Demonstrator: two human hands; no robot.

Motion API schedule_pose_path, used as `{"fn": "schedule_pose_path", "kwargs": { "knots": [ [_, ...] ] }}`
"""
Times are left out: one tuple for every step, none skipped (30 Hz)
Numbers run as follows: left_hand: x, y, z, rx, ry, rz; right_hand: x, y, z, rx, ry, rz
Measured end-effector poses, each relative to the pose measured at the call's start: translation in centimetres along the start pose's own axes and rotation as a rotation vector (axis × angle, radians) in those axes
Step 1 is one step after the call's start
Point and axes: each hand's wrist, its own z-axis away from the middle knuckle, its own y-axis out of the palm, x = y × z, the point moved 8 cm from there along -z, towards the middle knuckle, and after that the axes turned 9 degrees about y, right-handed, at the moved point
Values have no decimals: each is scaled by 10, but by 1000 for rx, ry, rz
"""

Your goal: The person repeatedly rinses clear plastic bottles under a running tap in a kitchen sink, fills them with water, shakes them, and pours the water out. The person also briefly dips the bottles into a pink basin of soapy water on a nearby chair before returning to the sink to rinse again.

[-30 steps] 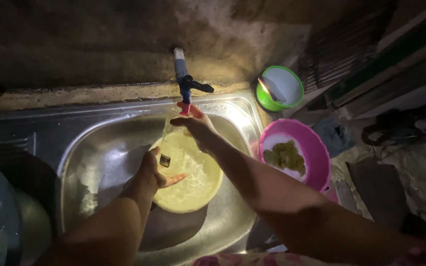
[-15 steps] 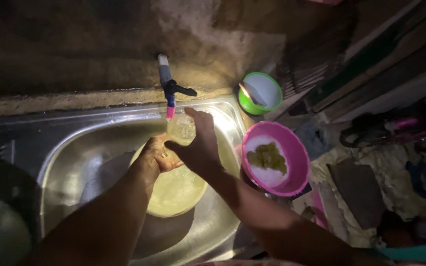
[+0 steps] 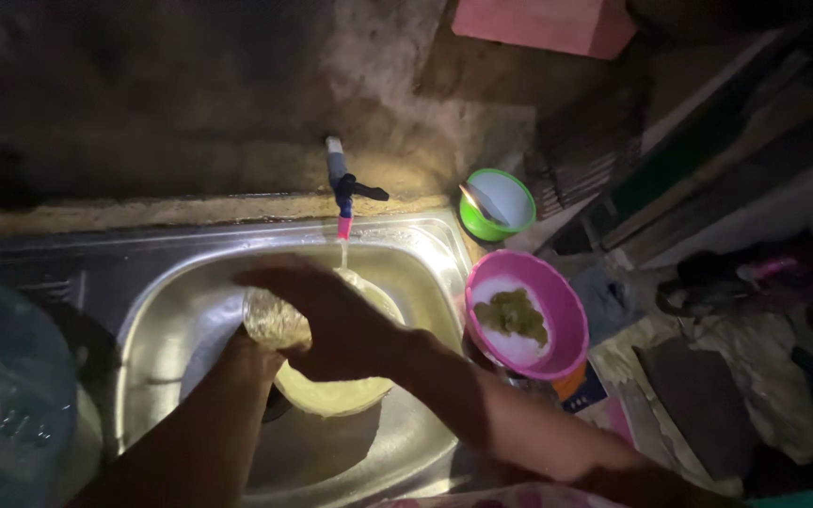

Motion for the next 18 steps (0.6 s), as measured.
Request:
{"fn": "schedule_pose_path", "kwargs": {
  "knots": [
    [-3, -2, 10, 16, 27, -8, 7, 4, 2, 3, -19, 35],
    [-5, -3, 19, 32, 52, -12, 14, 7, 6, 5, -35, 70],
    [-7, -4, 28, 47, 82, -21, 20, 11, 10, 7, -51, 105],
    [-9, -4, 36, 61, 99, -31, 26, 13, 15, -11, -57, 95],
    [-11, -4, 43, 74, 120, -40, 31, 14, 20, -29, -63, 84],
    [-11, -4, 49, 88, 139, -53, 35, 14, 25, -47, -68, 75],
    [-12, -4, 55, 101, 155, -63, 38, 16, 29, -34, -70, 45],
    [-13, -3, 60, 116, 172, -69, 41, 18, 33, -20, -70, 15],
    [-12, -3, 65, 130, 184, -72, 44, 20, 37, -6, -69, -14],
    [-10, 0, 67, 146, 196, -79, 49, 20, 41, -12, -82, -17],
    [-9, 1, 71, 157, 209, -85, 54, 21, 46, -18, -95, -19],
    [-6, 3, 74, 174, 221, -92, 59, 21, 51, -24, -106, -23],
    [-4, 4, 77, 186, 234, -100, 61, 23, 56, -22, -80, -7],
    [-2, 6, 81, 200, 247, -103, 65, 24, 60, -22, -53, 7],
    [2, 7, 85, 214, 254, -116, 68, 24, 63, -21, -26, 20],
    [2, 9, 88, 228, 269, -123, 68, 23, 66, -43, 42, 29],
    [1, 11, 90, 245, 289, -131, 69, 23, 69, -65, 110, 38],
    [1, 13, 94, 264, 315, -148, 69, 23, 73, -85, 180, 44]
  ]
}}
